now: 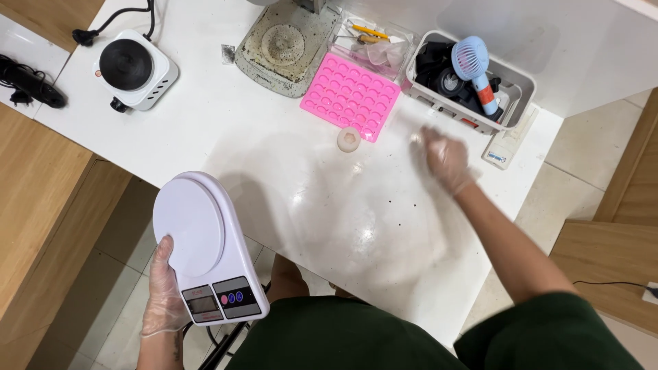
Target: Cleaning and organizing a candle production workspace.
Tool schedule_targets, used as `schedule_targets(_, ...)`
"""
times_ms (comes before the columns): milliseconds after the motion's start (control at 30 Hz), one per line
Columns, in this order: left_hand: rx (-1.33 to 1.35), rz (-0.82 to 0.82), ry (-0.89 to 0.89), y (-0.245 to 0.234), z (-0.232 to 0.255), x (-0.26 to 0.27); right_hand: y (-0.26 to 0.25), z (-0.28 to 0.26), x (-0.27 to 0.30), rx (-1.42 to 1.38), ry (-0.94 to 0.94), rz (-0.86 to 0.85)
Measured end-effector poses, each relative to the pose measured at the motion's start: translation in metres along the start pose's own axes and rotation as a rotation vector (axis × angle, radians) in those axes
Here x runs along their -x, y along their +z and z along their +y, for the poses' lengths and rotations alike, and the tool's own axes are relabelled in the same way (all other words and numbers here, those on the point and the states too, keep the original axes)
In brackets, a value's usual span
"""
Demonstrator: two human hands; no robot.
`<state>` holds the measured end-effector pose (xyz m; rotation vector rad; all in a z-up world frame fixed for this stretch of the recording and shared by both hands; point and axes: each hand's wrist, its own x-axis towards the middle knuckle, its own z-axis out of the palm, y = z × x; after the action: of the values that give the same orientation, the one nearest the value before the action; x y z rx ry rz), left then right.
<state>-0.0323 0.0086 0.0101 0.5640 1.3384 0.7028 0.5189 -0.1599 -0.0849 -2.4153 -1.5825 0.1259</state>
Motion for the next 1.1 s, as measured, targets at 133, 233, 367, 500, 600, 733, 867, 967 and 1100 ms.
schedule_targets(133, -0.051, 0.015, -0.048, 0.002, -0.001, 0.008, 0.017, 0.023, -0.043, 0.220, 0.109, -0.125)
schedule_targets(233, -0.095, 0.078, -0.078, -0.004, -0.002, 0.014, 0.038, 0.015, -0.033, 0.377, -0.104, -0.097)
schedule_targets(367, -0.022, 0.026, -0.053, -0.008, -0.009, 0.013, 0.051, -0.001, 0.017, 0.373, -0.216, -0.168)
schedule_targets(500, 0.019, -0.003, -0.082, 0.009, -0.008, 0.018, 0.066, -0.017, 0.059, 0.378, -0.355, -0.173)
schedule_targets(600, 0.035, -0.071, -0.035, 0.012, -0.011, 0.009, 0.075, 0.011, 0.056, 0.133, -0.275, -0.116)
schedule_targets(733, -0.008, -0.094, 0.005, 0.021, -0.009, 0.009, -0.021, -0.022, -0.004, 0.007, 0.153, -0.203)
schedule_targets(867, -0.104, -0.053, -0.029, 0.028, -0.014, 0.009, 0.007, 0.006, -0.026, 0.353, 0.196, -0.448)
schedule_targets(967, -0.122, -0.068, -0.017, 0.027, -0.016, 0.012, 0.063, 0.024, -0.009, 0.515, -0.175, -0.194)
schedule_targets(1100, -0.127, -0.063, -0.033, 0.039, -0.009, 0.025, 0.080, 0.014, 0.022, 0.514, -0.304, -0.130)
